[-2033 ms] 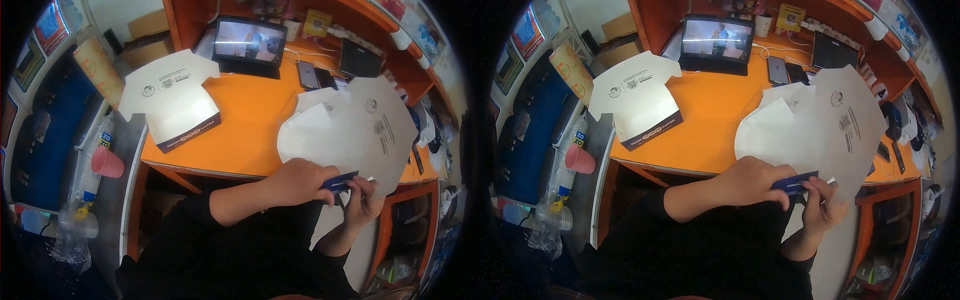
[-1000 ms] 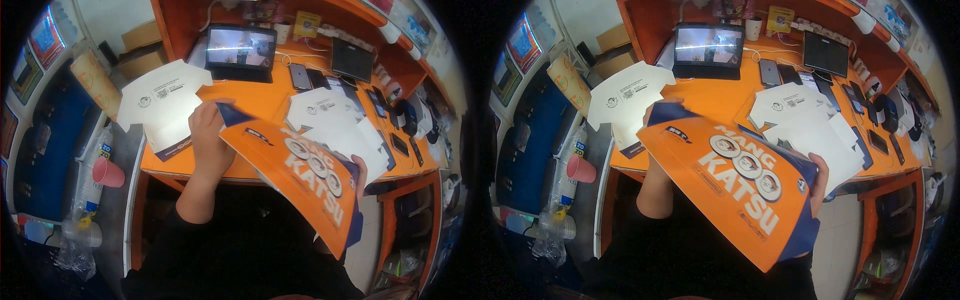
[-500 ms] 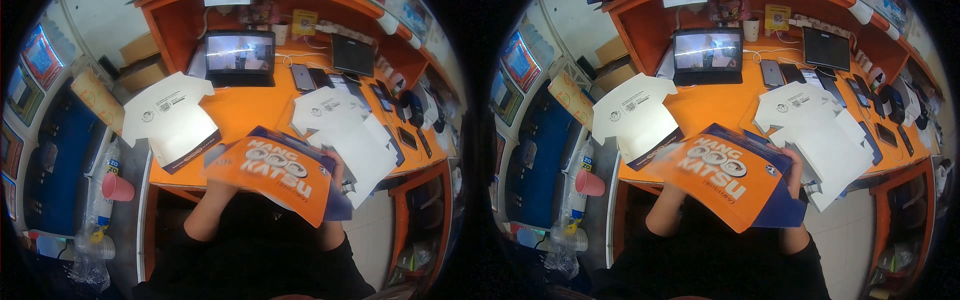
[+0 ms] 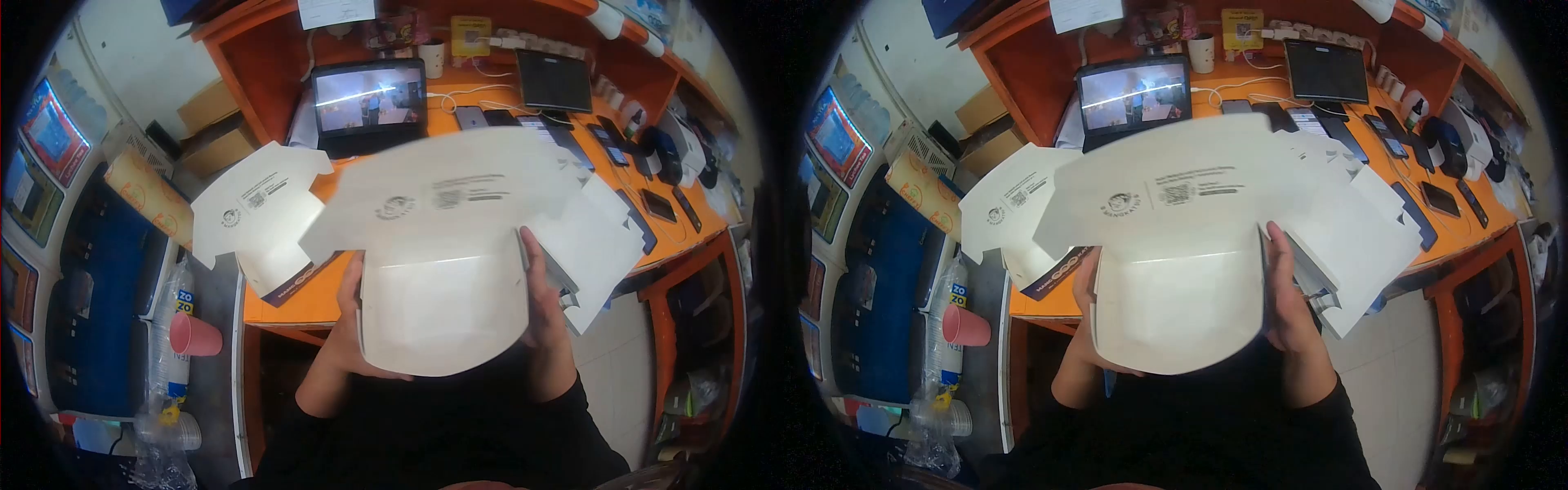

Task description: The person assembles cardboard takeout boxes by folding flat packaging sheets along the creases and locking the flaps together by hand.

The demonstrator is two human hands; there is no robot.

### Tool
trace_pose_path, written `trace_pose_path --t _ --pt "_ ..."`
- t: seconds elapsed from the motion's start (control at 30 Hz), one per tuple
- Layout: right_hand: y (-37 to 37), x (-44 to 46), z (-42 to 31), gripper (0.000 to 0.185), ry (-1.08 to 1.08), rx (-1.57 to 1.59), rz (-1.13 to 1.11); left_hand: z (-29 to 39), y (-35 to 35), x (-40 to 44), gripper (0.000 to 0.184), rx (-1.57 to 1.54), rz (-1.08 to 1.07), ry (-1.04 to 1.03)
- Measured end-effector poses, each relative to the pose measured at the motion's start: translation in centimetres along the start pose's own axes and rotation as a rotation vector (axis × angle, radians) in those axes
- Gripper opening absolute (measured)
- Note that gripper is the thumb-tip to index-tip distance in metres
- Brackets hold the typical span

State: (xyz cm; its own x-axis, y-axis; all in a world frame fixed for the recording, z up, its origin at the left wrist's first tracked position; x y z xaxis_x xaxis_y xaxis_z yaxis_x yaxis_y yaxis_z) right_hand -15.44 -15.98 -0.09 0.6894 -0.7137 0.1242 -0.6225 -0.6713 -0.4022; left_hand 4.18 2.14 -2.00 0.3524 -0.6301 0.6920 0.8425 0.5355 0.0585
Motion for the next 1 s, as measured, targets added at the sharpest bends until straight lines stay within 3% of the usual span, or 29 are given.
trace_pose_path --t 0.1,0.17,0.27,0.47,0.6,0.67,0.7,0.77,0.8,0.87,0.93,0.97,1.0 --pt "0.2 0.1 -0.7 0.144 0.242 -0.211 -0.269 -0.6 0.0 -0.3 0.143 -0.202 0.085 0.053" --pt "-0.2 0.0 -1.8 0.141 0.388 -0.446 -0.358 -1.1 0.1 -1.0 0.138 -0.2 0.136 0.065" --pt "-1.8 -0.6 -1.8 0.134 0.078 -0.335 -0.106 -1.3 0.2 -1.2 0.13 -0.04 0.145 0.087" --pt "-0.8 -1.1 -3.9 0.12 0.205 -0.452 -0.183 0.3 -1.0 0.0 0.122 -0.142 0.165 0.099" --pt "0.9 -1.5 -7.4 0.117 0.479 -0.792 -0.333 -0.8 -3.3 0.2 0.122 -0.293 0.257 0.18" --pt "3.6 -0.9 -10.4 0.113 0.461 -0.837 -0.404 -2.6 -4.0 -0.5 0.116 -0.254 0.306 0.147" --pt "5.3 -0.4 -11.8 0.112 0.452 -0.86 -0.445 -3.3 -3.9 -1.4 0.112 -0.267 0.317 0.235" --pt "10.0 0.8 -14.6 0.094 0.511 -0.991 -0.103 -4.6 -3.7 -3.4 0.104 -0.323 0.318 0.516" --pt "12.5 1.8 -16.0 0.088 0.481 -1.115 0.098 -5.2 -3.8 -3.0 0.102 -0.315 0.359 0.485" --pt "20.0 4.2 -17.6 0.061 0.621 -1.427 0.415 -5.2 -4.0 -1.7 0.1 -0.29 0.451 0.426" --pt "29.0 5.9 -19.2 0.059 0.624 -1.491 0.644 -4.5 -5.7 1.2 0.098 -0.253 0.532 0.283" --pt "34.1 6.3 -19.9 0.057 0.661 -1.565 0.72 -4.2 -6.3 1.9 0.098 -0.269 0.588 0.326" --pt "39.0 6.4 -20.4 0.056 0.697 -1.638 0.796 -5.9 -4.6 0.9 0.087 -0.217 0.528 0.279"
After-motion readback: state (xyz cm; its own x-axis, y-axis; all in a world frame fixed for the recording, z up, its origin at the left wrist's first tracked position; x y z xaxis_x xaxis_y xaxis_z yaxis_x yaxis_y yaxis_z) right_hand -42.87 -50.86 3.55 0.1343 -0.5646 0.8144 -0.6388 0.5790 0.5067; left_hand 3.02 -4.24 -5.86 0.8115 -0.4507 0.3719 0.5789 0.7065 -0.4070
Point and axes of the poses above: each hand's wrist, its own x-axis towards the middle knuckle, its own y-axis out of the back of the hand, z = x × y, the point moved 1 cm from there along x, towards the middle knuckle, and after that the axes turned 13 degrees about z, right-handed, at the moved point
